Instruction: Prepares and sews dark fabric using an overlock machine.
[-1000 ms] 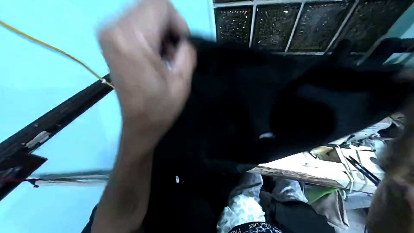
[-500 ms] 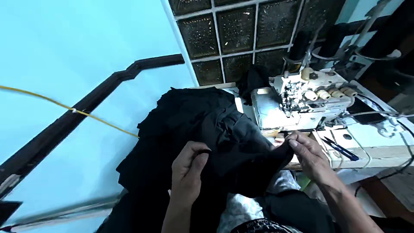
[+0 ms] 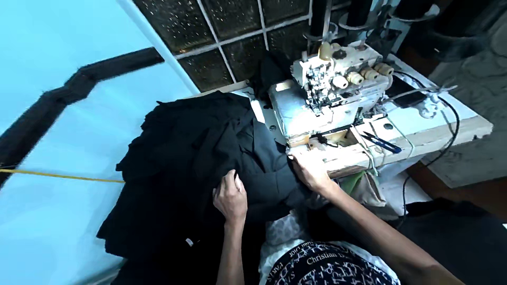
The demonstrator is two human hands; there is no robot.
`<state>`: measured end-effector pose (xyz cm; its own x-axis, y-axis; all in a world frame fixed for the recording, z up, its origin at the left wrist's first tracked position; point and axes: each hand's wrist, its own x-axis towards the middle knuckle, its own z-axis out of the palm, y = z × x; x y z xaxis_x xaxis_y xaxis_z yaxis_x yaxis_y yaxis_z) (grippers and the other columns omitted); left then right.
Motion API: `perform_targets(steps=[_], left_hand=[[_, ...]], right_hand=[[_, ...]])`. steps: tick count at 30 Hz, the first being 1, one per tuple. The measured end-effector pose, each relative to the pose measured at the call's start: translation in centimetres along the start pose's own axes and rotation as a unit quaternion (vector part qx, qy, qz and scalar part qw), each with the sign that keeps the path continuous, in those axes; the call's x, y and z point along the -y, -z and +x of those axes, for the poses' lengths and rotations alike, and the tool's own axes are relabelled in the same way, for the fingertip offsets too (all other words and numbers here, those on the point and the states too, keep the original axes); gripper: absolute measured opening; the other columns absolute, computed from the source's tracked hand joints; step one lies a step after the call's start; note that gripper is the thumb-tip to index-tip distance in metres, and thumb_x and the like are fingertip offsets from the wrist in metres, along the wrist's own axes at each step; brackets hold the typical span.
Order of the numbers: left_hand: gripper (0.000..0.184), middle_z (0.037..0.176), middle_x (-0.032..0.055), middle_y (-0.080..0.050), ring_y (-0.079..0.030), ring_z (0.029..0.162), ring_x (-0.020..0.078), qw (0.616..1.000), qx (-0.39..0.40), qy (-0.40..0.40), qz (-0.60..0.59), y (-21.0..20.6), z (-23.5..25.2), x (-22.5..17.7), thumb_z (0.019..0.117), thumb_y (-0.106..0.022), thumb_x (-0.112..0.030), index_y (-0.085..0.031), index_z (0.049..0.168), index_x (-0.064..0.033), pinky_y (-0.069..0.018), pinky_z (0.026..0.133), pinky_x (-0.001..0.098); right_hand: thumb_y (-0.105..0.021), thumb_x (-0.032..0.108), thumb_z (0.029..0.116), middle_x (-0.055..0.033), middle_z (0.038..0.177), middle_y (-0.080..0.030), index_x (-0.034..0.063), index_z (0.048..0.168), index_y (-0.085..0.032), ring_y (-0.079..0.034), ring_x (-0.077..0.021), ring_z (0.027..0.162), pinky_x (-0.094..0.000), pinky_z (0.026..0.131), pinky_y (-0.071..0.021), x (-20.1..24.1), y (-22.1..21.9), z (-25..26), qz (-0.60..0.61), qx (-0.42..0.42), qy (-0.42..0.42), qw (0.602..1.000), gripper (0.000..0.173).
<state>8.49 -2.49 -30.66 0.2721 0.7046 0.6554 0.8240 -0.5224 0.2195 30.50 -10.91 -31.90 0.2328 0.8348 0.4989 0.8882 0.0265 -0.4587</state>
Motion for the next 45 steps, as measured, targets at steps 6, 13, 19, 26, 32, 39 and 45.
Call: perform_targets(steps=[6,13,19,26,32,39,45], left_hand=[[0.026,0.1,0.0251,-0.073,-0.072,0.085,0.0427,1.0,-0.003,0.007,-0.03,-0.5,-0.4,0.8,0.1022,-0.052,-0.008,-0.072,0.111,0.0052,-0.0527,0.072,0.0567],[0.029,0.105,0.0247,-0.072,-0.071,0.089,0.0418,0.999,0.018,0.015,-0.042,-0.5,-0.5,0.9,0.1057,-0.046,-0.01,-0.069,0.115,0.0052,-0.0525,0.077,0.0569],[0.028,0.104,0.0235,-0.072,-0.071,0.089,0.0395,0.999,0.015,0.014,-0.046,-0.5,-0.4,0.8,0.1063,-0.046,-0.011,-0.068,0.115,0.004,-0.0519,0.075,0.0549],[0.028,0.103,0.0226,-0.072,-0.07,0.087,0.0379,0.999,0.007,0.007,-0.041,-0.4,-0.5,0.8,0.1062,-0.046,-0.011,-0.069,0.114,0.0037,-0.0517,0.074,0.0523],[0.028,0.103,0.0217,-0.072,-0.07,0.088,0.0365,0.999,0.009,0.005,-0.043,-0.4,-0.6,0.8,0.1068,-0.045,-0.011,-0.068,0.114,0.0031,-0.0517,0.074,0.051],[0.037,0.127,0.027,-0.061,-0.064,0.11,0.0445,0.987,0.125,0.053,-0.08,2.4,0.8,0.3,0.1037,-0.054,-0.012,-0.057,0.138,0.0003,-0.0523,0.089,0.0584],[0.033,0.127,0.0256,-0.065,-0.062,0.12,0.0375,0.977,0.058,-0.04,-0.202,7.1,0.6,-4.1,0.0948,-0.066,-0.009,-0.066,0.123,0.007,-0.0491,0.102,0.0488]], right_hand=[[-0.066,0.007,0.0914,-0.0185,0.114,-0.071,0.0003,0.106,-0.073,-0.07,-0.0305,0.103,-0.0428,0.086,-0.0585,0.2,5.7,-3.9,0.066,-0.07,0.049,0.994,0.018],[-0.062,0.027,0.1021,-0.0242,0.132,-0.064,-0.0002,0.124,-0.069,-0.056,-0.0456,0.128,-0.0603,0.109,-0.0402,-3.0,5.4,-12.9,0.034,0.479,-0.094,0.872,0.036],[-0.045,0.03,0.1094,-0.0225,0.138,-0.061,0.0021,0.133,-0.065,-0.051,-0.0445,0.134,-0.0618,0.114,-0.0325,-2.3,2.3,-13.8,-0.026,0.478,-0.126,0.869,0.042],[-0.055,0.037,0.1058,-0.0232,0.139,-0.06,0.003,0.135,-0.063,-0.045,-0.0431,0.14,-0.0644,0.119,-0.02,-3.6,1.2,-11.0,0.036,0.549,-0.215,0.807,0.046],[-0.067,0.008,0.0916,-0.0184,0.107,-0.075,-0.0009,0.101,-0.077,-0.069,-0.0359,0.107,-0.0545,0.101,-0.0478,-4.3,1.3,-14.9,0.138,0.29,-0.174,0.931,0.017],[-0.063,0.007,0.0869,-0.0109,0.096,-0.075,0.0012,0.095,-0.073,-0.072,-0.0207,0.093,-0.0399,0.087,-0.055,-2.9,3.4,-15.6,0.177,0.15,-0.166,0.958,0.014],[-0.059,0.011,0.1005,-0.0033,0.097,-0.076,-0.001,0.102,-0.075,-0.068,0.0044,0.092,-0.0127,0.087,-0.0534,-1.7,10.4,-12.7,0.282,0.106,-0.059,0.952,0.02]])
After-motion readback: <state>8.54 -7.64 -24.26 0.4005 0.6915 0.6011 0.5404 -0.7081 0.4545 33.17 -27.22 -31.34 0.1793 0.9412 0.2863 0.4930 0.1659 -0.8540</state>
